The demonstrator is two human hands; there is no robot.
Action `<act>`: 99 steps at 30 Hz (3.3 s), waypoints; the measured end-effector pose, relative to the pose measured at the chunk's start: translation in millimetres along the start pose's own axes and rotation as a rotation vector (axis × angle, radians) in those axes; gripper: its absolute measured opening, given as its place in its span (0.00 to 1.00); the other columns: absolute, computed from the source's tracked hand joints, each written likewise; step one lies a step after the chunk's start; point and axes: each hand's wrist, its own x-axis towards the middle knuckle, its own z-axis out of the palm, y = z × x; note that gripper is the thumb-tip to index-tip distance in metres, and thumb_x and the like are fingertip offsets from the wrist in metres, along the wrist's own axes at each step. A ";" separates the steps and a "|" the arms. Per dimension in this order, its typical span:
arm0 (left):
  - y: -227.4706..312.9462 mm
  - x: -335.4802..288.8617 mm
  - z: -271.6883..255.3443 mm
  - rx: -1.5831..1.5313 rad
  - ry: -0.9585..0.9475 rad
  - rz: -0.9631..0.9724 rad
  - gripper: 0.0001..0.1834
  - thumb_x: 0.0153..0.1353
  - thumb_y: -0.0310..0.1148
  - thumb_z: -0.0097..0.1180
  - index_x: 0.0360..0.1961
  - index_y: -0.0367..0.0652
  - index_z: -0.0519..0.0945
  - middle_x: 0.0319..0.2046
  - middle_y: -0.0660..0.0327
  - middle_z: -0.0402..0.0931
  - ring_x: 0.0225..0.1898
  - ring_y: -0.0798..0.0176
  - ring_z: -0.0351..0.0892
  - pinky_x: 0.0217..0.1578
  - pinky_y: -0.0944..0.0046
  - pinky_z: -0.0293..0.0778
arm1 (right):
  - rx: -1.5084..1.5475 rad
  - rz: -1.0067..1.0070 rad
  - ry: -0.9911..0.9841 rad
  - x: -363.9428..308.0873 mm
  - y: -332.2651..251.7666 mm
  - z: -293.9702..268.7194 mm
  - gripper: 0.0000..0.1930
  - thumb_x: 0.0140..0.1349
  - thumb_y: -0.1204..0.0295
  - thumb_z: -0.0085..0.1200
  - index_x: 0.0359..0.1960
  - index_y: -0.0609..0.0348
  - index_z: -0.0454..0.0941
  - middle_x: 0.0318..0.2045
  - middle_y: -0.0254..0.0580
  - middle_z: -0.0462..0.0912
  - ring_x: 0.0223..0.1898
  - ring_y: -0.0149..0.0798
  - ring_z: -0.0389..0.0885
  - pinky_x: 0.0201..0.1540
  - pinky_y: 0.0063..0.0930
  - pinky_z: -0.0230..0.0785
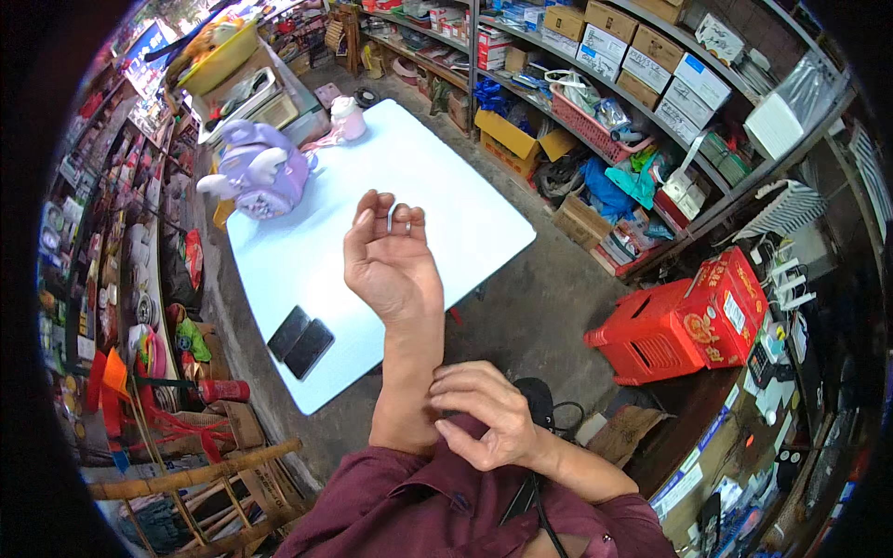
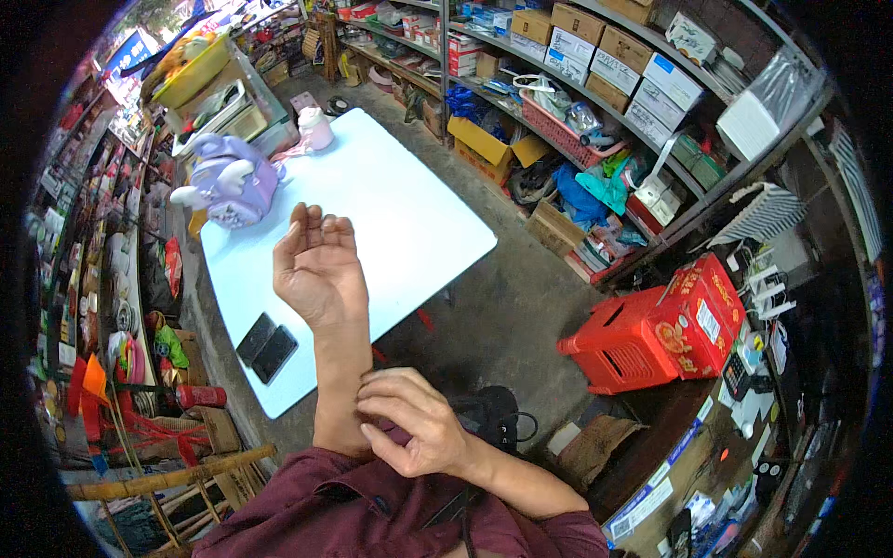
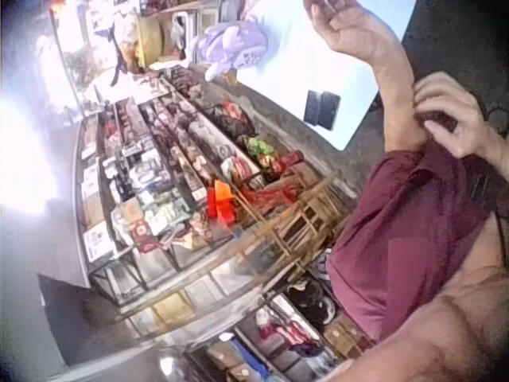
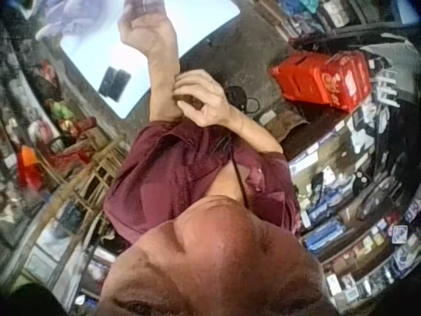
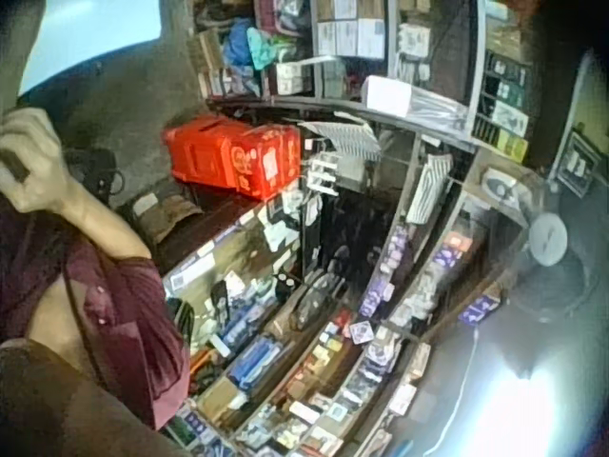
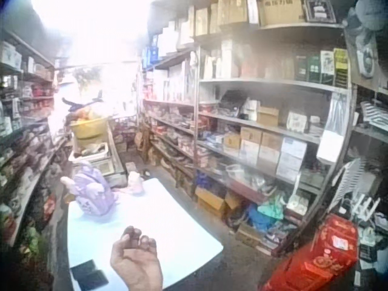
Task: The person sits on the floor and uses a screwdriver to remove screws from a disassembled electronic device. They then reach for small parts from a shelf and continue adjusting internal components with the screwdriver.
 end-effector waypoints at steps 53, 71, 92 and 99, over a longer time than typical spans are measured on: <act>-420.1 462.1 102.7 -0.009 0.461 0.800 0.14 0.67 0.30 0.54 0.47 0.32 0.82 0.43 0.54 0.82 0.39 0.57 0.79 0.49 0.57 0.81 | 0.571 -0.017 -0.687 499.8 554.1 -360.6 0.14 0.50 0.82 0.67 0.41 0.66 0.83 0.45 0.52 0.83 0.51 0.54 0.83 0.54 0.43 0.77; -393.8 767.4 33.6 0.126 0.451 0.738 0.15 0.71 0.34 0.52 0.50 0.34 0.81 0.46 0.54 0.80 0.43 0.59 0.79 0.50 0.57 0.76 | 0.442 0.131 -0.738 759.7 767.4 -206.6 0.08 0.52 0.81 0.64 0.36 0.65 0.85 0.41 0.51 0.86 0.45 0.48 0.86 0.52 0.39 0.77; -426.3 436.6 71.2 1.806 1.539 1.128 0.13 0.54 0.22 0.64 0.41 0.38 0.77 0.41 0.56 0.76 0.35 0.53 0.79 0.36 0.56 0.76 | 0.715 -1.098 -2.885 513.5 619.2 -128.1 0.28 0.65 0.72 0.61 0.67 0.57 0.72 0.64 0.37 0.77 0.64 0.39 0.74 0.69 0.32 0.64; -489.2 174.5 114.4 1.680 2.081 1.054 0.14 0.54 0.24 0.64 0.43 0.37 0.80 0.44 0.55 0.80 0.40 0.52 0.83 0.41 0.56 0.80 | 0.920 -0.894 -3.136 302.9 512.8 -219.9 0.25 0.67 0.72 0.60 0.66 0.58 0.73 0.64 0.43 0.77 0.65 0.38 0.74 0.68 0.35 0.65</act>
